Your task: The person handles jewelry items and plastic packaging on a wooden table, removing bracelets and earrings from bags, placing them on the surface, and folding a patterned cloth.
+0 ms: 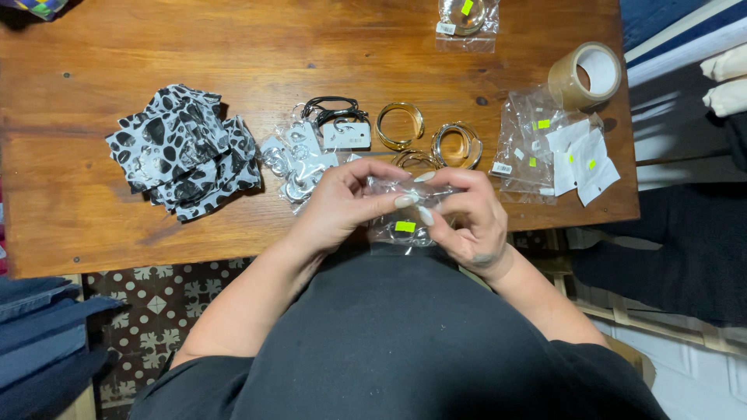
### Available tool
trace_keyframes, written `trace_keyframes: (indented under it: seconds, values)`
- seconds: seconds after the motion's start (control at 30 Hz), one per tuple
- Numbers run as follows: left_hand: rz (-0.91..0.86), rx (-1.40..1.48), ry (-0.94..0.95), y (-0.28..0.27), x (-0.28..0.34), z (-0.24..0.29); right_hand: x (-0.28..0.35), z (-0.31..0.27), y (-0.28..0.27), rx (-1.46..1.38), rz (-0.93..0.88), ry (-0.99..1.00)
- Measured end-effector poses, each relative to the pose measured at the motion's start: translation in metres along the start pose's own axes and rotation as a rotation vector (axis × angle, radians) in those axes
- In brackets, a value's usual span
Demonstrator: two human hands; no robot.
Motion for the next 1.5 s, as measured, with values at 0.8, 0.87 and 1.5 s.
trace_keyframes:
  seconds: [0.8, 0.87, 1.5]
  values:
    - [0.020, 0.053, -0.247, 0.030, -0.216, -0.005, -0.101, 0.119, -0.075, 0.347, 0.162, 0.182]
    - [-0.056, 0.146, -0.232, 0.027, -0.267, -0.033, -0.117, 0.180, -0.081, 0.073, 0.015, 0.610]
    - [0.307, -1.014, 0.274, -0.017, -0.310, -0.050, -0.082, 0.144, -0.196, 0.353, -0.016, 0.368]
Point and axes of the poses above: each hand's wrist, its own x-axis away from the middle knuckle, its own y-axis out of the palm, z = x × y, the point moved 6 cm from there along -x, towards the middle knuckle, and after that the axes turned 4 degrees about -x, right-handed, at the moved point
